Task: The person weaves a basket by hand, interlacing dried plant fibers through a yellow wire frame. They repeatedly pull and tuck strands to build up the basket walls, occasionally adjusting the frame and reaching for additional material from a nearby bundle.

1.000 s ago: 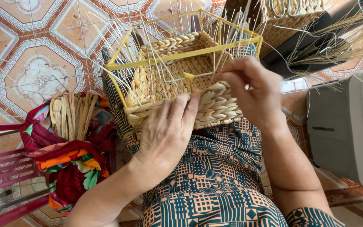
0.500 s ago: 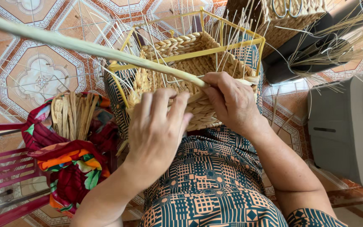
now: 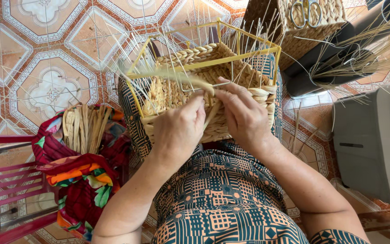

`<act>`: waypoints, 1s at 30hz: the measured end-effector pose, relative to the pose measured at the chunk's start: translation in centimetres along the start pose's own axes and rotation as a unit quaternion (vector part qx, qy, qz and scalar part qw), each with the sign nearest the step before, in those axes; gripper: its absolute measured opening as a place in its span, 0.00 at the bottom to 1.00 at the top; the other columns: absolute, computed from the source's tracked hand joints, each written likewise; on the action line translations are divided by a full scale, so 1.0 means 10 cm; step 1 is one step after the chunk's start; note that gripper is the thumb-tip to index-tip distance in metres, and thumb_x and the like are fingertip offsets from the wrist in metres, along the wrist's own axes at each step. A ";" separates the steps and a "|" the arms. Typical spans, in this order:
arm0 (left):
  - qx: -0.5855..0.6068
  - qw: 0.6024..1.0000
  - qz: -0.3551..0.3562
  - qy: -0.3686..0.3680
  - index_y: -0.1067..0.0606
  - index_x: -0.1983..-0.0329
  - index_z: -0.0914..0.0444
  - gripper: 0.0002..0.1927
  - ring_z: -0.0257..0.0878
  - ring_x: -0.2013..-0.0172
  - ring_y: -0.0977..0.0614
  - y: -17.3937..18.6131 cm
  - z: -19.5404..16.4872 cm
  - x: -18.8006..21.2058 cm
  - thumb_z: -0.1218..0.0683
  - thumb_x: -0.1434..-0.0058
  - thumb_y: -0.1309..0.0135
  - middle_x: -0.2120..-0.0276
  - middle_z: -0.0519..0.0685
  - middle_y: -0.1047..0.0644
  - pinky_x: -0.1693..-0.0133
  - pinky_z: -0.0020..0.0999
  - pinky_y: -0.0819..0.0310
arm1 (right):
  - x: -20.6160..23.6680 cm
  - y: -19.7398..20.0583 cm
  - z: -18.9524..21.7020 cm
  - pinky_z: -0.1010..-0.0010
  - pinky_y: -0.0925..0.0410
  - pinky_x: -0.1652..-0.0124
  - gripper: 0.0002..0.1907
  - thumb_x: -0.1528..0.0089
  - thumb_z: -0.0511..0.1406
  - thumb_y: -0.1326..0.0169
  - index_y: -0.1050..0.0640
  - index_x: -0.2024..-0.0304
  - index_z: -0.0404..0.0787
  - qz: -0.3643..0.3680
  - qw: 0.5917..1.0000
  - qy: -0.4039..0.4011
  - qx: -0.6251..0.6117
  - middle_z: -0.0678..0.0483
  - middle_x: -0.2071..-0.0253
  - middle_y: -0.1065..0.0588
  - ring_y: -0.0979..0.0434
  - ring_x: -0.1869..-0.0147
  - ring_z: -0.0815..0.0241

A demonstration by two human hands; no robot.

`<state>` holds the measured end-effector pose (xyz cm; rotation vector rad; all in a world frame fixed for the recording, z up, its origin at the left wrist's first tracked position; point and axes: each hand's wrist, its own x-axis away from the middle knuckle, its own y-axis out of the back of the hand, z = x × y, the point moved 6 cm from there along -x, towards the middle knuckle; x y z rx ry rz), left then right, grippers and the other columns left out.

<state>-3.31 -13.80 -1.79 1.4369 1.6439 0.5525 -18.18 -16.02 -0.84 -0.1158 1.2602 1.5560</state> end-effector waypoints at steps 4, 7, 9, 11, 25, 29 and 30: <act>0.001 0.999 0.023 0.033 0.20 0.55 0.60 0.09 0.39 0.87 0.21 -0.09 0.03 -0.07 0.53 0.30 0.48 0.87 0.48 0.23 0.84 0.36 0.28 | -0.01 -0.06 0.02 0.60 0.26 0.53 0.15 0.40 0.24 0.43 0.22 0.50 0.31 0.076 0.997 -0.032 0.010 0.42 0.47 0.26 0.21 0.49 0.47; 0.003 0.999 0.008 0.045 0.20 0.60 0.57 0.08 0.39 0.85 0.20 -0.09 0.05 -0.10 0.52 0.30 0.47 0.85 0.47 0.22 0.83 0.37 0.28 | -0.05 -0.09 0.02 0.60 0.26 0.58 0.14 0.42 0.25 0.41 0.21 0.53 0.30 0.112 0.993 -0.046 0.013 0.42 0.53 0.25 0.21 0.53 0.46; -0.005 0.999 -0.019 0.041 0.20 0.61 0.56 0.07 0.39 0.83 0.19 -0.08 0.04 -0.10 0.52 0.31 0.46 0.84 0.47 0.22 0.81 0.37 0.27 | -0.12 -0.05 0.00 0.62 0.26 0.58 0.12 0.40 0.24 0.42 0.22 0.54 0.31 0.099 0.994 -0.039 -0.037 0.44 0.54 0.24 0.20 0.54 0.49; -0.027 0.998 -0.045 0.029 0.20 0.61 0.55 0.06 0.40 0.82 0.19 -0.07 0.01 -0.09 0.51 0.31 0.45 0.83 0.47 0.22 0.80 0.38 0.27 | -0.20 0.05 -0.07 0.67 0.24 0.56 0.09 0.36 0.23 0.44 0.22 0.54 0.33 0.066 0.986 -0.038 -0.147 0.48 0.54 0.23 0.18 0.53 0.55; 0.054 0.998 0.004 0.024 0.17 0.60 0.57 0.04 0.34 0.84 0.19 -0.13 0.08 -0.09 0.55 0.34 0.42 0.81 0.45 0.19 0.82 0.30 0.27 | -0.24 0.11 -0.17 0.77 0.35 0.75 0.16 0.39 0.30 0.35 0.24 0.50 0.34 0.053 0.985 -0.135 -0.096 0.54 0.66 0.20 0.27 0.75 0.72; 0.044 0.998 -0.007 0.039 0.17 0.58 0.58 0.05 0.35 0.83 0.18 -0.11 0.05 -0.09 0.55 0.34 0.41 0.80 0.46 0.18 0.81 0.31 0.26 | -0.29 0.13 -0.21 0.72 0.36 0.76 0.14 0.41 0.32 0.32 0.20 0.53 0.37 0.084 0.979 -0.172 -0.077 0.51 0.69 0.21 0.28 0.76 0.63; 0.043 0.998 -0.011 0.038 0.17 0.58 0.58 0.05 0.35 0.83 0.18 -0.10 0.04 -0.09 0.55 0.34 0.42 0.80 0.46 0.18 0.81 0.31 0.25 | -0.32 0.15 -0.16 0.73 0.32 0.72 0.12 0.38 0.31 0.35 0.21 0.53 0.37 0.069 0.983 -0.142 -0.089 0.51 0.64 0.20 0.24 0.72 0.64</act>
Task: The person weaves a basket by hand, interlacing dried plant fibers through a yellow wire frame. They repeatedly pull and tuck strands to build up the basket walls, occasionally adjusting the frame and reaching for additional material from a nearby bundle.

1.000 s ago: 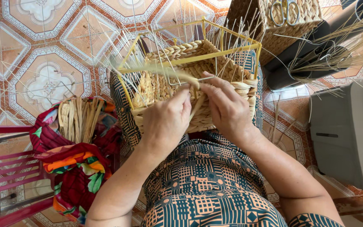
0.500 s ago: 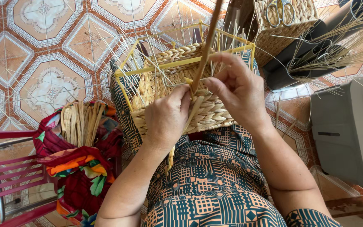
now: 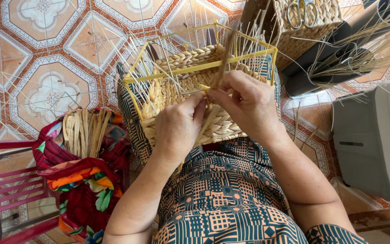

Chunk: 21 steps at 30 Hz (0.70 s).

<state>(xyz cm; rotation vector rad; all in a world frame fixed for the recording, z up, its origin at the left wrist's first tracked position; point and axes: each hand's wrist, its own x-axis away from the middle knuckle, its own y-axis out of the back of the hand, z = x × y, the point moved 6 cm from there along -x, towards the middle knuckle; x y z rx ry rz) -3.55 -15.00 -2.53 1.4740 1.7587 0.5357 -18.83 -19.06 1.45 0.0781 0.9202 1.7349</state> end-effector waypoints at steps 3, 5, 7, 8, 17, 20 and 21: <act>-0.004 1.000 -0.012 -0.012 0.17 0.57 0.57 0.05 0.36 0.81 0.17 0.06 -0.02 0.00 0.54 0.34 0.41 0.79 0.47 0.18 0.79 0.32 0.24 | 0.02 -0.03 0.08 0.73 0.26 0.67 0.07 0.35 0.29 0.39 0.22 0.55 0.37 0.004 1.000 0.030 0.006 0.51 0.60 0.18 0.17 0.64 0.64; -0.003 1.000 -0.011 -0.028 0.17 0.56 0.57 0.08 0.39 0.81 0.18 0.09 -0.03 0.00 0.54 0.36 0.41 0.79 0.50 0.19 0.78 0.34 0.24 | 0.07 -0.10 -0.01 0.68 0.27 0.69 0.06 0.36 0.30 0.38 0.20 0.57 0.37 0.056 0.995 -0.046 0.068 0.50 0.68 0.19 0.17 0.68 0.60; 0.007 1.000 0.005 -0.012 0.17 0.57 0.57 0.07 0.38 0.83 0.18 0.07 -0.01 -0.01 0.55 0.36 0.42 0.80 0.49 0.19 0.79 0.34 0.25 | 0.11 -0.12 0.01 0.69 0.25 0.66 0.06 0.36 0.30 0.39 0.21 0.57 0.36 0.063 0.998 -0.010 0.017 0.49 0.66 0.19 0.16 0.65 0.60; 0.011 1.000 0.009 -0.008 0.17 0.57 0.57 0.06 0.37 0.83 0.18 0.06 0.00 -0.01 0.55 0.36 0.42 0.81 0.49 0.19 0.80 0.34 0.25 | 0.10 -0.12 0.00 0.69 0.24 0.64 0.06 0.36 0.30 0.39 0.21 0.57 0.36 0.063 0.998 0.014 -0.006 0.49 0.65 0.19 0.16 0.63 0.60; 0.091 0.992 -0.082 0.017 0.18 0.63 0.59 0.02 0.28 0.85 0.23 0.10 0.06 0.08 0.60 0.37 0.39 0.84 0.43 0.22 0.83 0.26 0.37 | 0.15 -0.07 -0.13 0.73 0.32 0.68 0.08 0.36 0.29 0.35 0.23 0.60 0.38 -0.077 0.994 0.077 -0.009 0.54 0.64 0.28 0.28 0.65 0.63; 0.165 0.982 -0.093 0.024 0.18 0.60 0.62 0.04 0.26 0.85 0.30 0.16 0.14 0.13 0.62 0.37 0.42 0.85 0.42 0.26 0.82 0.24 0.44 | 0.21 -0.15 -0.09 0.71 0.32 0.68 0.11 0.42 0.31 0.32 0.21 0.59 0.40 -0.036 0.990 0.119 0.067 0.53 0.65 0.28 0.27 0.64 0.61; 0.217 0.971 -0.091 0.039 0.19 0.60 0.62 0.04 0.24 0.84 0.30 0.18 0.19 0.14 0.62 0.35 0.42 0.83 0.41 0.25 0.82 0.23 0.44 | 0.19 -0.15 -0.14 0.72 0.32 0.69 0.11 0.41 0.31 0.32 0.21 0.59 0.39 -0.026 0.995 0.091 0.018 0.54 0.65 0.27 0.26 0.66 0.63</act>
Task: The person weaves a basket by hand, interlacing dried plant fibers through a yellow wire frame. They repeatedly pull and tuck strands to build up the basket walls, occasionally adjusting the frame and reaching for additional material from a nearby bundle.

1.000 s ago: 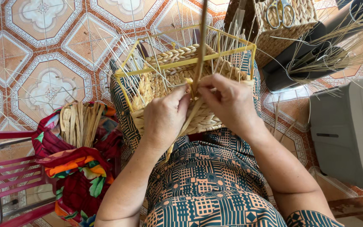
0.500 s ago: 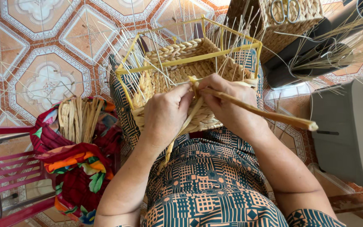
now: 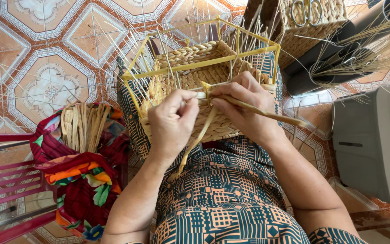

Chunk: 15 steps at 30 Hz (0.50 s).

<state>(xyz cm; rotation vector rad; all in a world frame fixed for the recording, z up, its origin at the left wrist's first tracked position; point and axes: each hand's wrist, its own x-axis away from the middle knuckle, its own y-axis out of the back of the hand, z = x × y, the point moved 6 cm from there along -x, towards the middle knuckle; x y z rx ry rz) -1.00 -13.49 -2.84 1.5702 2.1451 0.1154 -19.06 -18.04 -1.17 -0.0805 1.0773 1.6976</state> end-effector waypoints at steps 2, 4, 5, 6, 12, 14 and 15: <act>0.101 0.994 0.000 0.041 0.20 0.61 0.63 0.04 0.21 0.82 0.30 0.06 0.09 0.02 0.63 0.33 0.44 0.79 0.39 0.23 0.82 0.21 0.44 | 0.00 -0.02 -0.10 0.75 0.32 0.71 0.11 0.39 0.31 0.32 0.22 0.58 0.37 0.014 0.993 -0.060 -0.100 0.56 0.64 0.26 0.25 0.68 0.65; 0.153 0.985 0.028 0.072 0.21 0.62 0.63 0.03 0.21 0.83 0.30 0.08 0.16 0.08 0.63 0.34 0.44 0.81 0.38 0.24 0.82 0.20 0.42 | 0.00 -0.04 -0.14 0.76 0.31 0.71 0.11 0.38 0.32 0.32 0.23 0.60 0.39 -0.016 0.992 -0.081 -0.094 0.56 0.64 0.26 0.25 0.68 0.65; 0.179 0.979 0.043 0.088 0.21 0.62 0.63 0.03 0.21 0.84 0.30 0.08 0.19 0.13 0.63 0.35 0.44 0.82 0.38 0.25 0.83 0.20 0.42 | 0.00 -0.04 -0.16 0.76 0.31 0.71 0.11 0.38 0.33 0.32 0.23 0.61 0.39 -0.030 0.991 -0.092 -0.091 0.56 0.63 0.25 0.25 0.68 0.66; 0.173 0.980 0.044 0.087 0.21 0.62 0.63 0.03 0.21 0.84 0.30 0.10 0.21 0.16 0.63 0.35 0.44 0.82 0.38 0.25 0.82 0.20 0.42 | 0.02 -0.05 -0.11 0.75 0.30 0.70 0.10 0.38 0.32 0.32 0.22 0.60 0.39 -0.034 0.996 -0.064 -0.057 0.55 0.64 0.25 0.25 0.67 0.66; 0.114 0.991 0.057 0.040 0.23 0.63 0.63 0.03 0.22 0.80 0.33 0.24 0.11 0.41 0.64 0.35 0.44 0.81 0.37 0.29 0.77 0.21 0.44 | 0.16 -0.03 -0.05 0.72 0.29 0.60 0.10 0.37 0.29 0.37 0.21 0.53 0.37 -0.005 0.994 -0.012 -0.112 0.52 0.60 0.23 0.24 0.61 0.63; 0.057 0.995 0.063 0.049 0.24 0.64 0.64 0.02 0.23 0.79 0.33 0.29 0.05 0.44 0.64 0.36 0.44 0.81 0.37 0.30 0.78 0.22 0.40 | 0.19 0.01 -0.24 0.73 0.30 0.59 0.06 0.33 0.28 0.40 0.21 0.54 0.37 -0.007 0.965 -0.111 -0.237 0.54 0.61 0.24 0.25 0.63 0.66; 0.024 0.996 0.077 0.023 0.25 0.64 0.64 0.03 0.24 0.79 0.31 0.28 -0.01 0.43 0.64 0.38 0.44 0.78 0.39 0.30 0.79 0.22 0.36 | 0.20 0.02 -0.30 0.74 0.30 0.59 0.04 0.32 0.29 0.40 0.22 0.55 0.37 -0.025 0.956 -0.140 -0.256 0.54 0.61 0.23 0.25 0.62 0.67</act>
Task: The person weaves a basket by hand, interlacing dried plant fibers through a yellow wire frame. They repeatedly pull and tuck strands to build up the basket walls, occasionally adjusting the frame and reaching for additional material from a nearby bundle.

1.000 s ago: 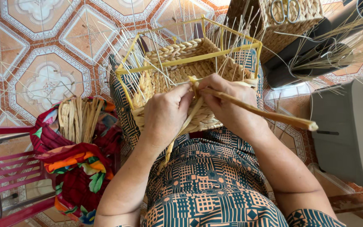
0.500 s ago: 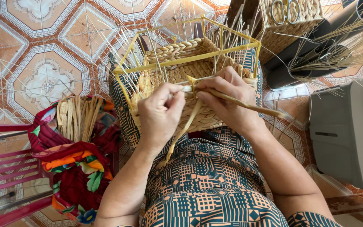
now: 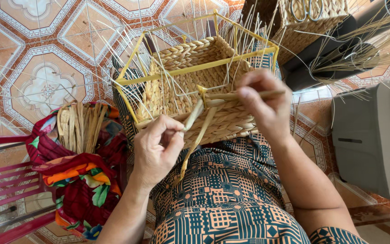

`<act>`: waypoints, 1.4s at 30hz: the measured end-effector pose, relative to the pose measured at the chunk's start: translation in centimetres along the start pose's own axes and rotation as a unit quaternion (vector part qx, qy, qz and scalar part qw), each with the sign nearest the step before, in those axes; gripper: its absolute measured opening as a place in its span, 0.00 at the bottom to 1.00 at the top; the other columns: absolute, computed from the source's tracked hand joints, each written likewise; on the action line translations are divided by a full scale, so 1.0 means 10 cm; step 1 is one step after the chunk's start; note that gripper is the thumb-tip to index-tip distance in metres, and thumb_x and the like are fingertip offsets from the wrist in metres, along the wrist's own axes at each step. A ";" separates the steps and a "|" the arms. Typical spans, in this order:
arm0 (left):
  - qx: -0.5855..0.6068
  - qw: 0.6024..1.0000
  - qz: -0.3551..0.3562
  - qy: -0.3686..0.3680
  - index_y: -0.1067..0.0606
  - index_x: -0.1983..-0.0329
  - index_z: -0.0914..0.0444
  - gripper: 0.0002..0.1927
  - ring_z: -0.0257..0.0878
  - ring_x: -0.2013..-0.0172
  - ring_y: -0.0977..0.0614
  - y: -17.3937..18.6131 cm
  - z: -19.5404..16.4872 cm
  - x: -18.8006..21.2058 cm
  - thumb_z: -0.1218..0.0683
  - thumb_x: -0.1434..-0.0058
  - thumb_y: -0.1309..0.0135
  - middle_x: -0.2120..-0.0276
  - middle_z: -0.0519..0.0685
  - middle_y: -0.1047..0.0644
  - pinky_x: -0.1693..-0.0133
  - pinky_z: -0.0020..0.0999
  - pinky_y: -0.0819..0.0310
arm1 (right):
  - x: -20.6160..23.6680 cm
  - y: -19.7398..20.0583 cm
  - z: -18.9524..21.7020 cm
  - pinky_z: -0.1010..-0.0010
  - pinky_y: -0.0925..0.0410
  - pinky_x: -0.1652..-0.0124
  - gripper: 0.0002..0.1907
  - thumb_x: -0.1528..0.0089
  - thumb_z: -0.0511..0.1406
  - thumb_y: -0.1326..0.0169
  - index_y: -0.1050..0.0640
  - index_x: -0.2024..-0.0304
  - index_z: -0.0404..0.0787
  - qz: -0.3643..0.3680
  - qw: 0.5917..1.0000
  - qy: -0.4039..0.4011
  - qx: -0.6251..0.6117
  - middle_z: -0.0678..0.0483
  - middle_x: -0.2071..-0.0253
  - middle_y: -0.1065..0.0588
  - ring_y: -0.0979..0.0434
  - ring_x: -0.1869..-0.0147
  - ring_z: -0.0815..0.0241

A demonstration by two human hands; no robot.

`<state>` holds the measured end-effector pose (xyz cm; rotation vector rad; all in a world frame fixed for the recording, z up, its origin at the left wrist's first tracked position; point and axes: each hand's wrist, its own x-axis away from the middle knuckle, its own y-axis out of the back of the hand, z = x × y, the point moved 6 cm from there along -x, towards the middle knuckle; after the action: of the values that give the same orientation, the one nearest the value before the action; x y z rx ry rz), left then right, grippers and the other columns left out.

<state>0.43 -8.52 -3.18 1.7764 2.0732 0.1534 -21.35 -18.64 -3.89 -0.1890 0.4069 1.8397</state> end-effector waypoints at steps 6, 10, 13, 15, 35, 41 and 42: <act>-0.137 0.982 -0.034 -0.129 0.28 0.68 0.64 0.10 0.28 0.77 0.24 -0.17 -0.18 -0.15 0.59 0.39 0.37 0.73 0.47 0.25 0.78 0.24 0.29 | 0.05 0.00 0.02 0.80 0.33 0.66 0.09 0.32 0.34 0.38 0.23 0.53 0.37 -0.001 0.990 0.077 0.115 0.55 0.57 0.22 0.26 0.65 0.72; 0.128 0.989 -0.070 0.001 0.29 0.66 0.63 0.08 0.25 0.78 0.24 -0.07 0.17 -0.12 0.62 0.33 0.42 0.66 0.49 0.20 0.79 0.23 0.30 | 0.12 0.23 -0.05 0.83 0.33 0.66 0.19 0.29 0.38 0.43 0.29 0.41 0.34 -0.057 0.981 0.012 -0.184 0.51 0.51 0.23 0.28 0.66 0.71; 0.371 0.922 -0.056 0.092 0.32 0.65 0.63 0.08 0.23 0.78 0.29 0.00 0.37 -0.01 0.64 0.33 0.44 0.61 0.54 0.19 0.78 0.20 0.36 | 0.21 0.26 -0.07 0.83 0.34 0.67 0.19 0.26 0.38 0.44 0.32 0.39 0.34 -0.089 0.983 0.030 -0.161 0.49 0.50 0.24 0.28 0.67 0.70; 0.408 0.908 -0.020 0.092 0.32 0.61 0.63 0.08 0.24 0.75 0.28 0.04 0.36 0.00 0.64 0.32 0.44 0.64 0.53 0.21 0.73 0.21 0.35 | 0.25 0.25 -0.09 0.83 0.34 0.68 0.19 0.26 0.37 0.44 0.33 0.37 0.34 -0.107 0.985 0.058 -0.120 0.48 0.47 0.27 0.29 0.66 0.70; -0.052 0.999 0.008 0.000 0.26 0.52 0.66 0.12 0.25 0.78 0.29 0.17 0.30 0.23 0.55 0.35 0.42 0.76 0.49 0.22 0.77 0.20 0.36 | 0.25 0.06 0.23 0.68 0.28 0.51 0.12 0.36 0.23 0.42 0.20 0.50 0.36 -0.041 0.961 0.150 0.230 0.49 0.51 0.23 0.22 0.47 0.54; 0.406 0.890 -0.179 0.103 0.22 0.57 0.61 0.08 0.23 0.82 0.28 0.79 0.72 0.36 0.52 0.31 0.47 0.62 0.52 0.13 0.77 0.23 0.29 | 0.21 -0.08 0.30 0.66 0.27 0.50 0.15 0.38 0.24 0.39 0.18 0.50 0.39 -0.032 0.938 0.162 0.306 0.50 0.52 0.25 0.24 0.49 0.56; 0.272 0.938 -0.128 0.171 0.21 0.60 0.63 0.12 0.26 0.82 0.27 0.80 0.77 0.39 0.52 0.28 0.51 0.64 0.51 0.13 0.77 0.24 0.30 | 0.21 -0.07 0.28 0.67 0.27 0.52 0.14 0.38 0.24 0.39 0.18 0.50 0.39 -0.029 0.938 0.156 0.308 0.49 0.53 0.25 0.24 0.49 0.56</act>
<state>10.19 -4.66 -8.35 1.8423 2.7870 -0.2283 -21.10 -15.58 -2.10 -0.0571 1.1639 1.5402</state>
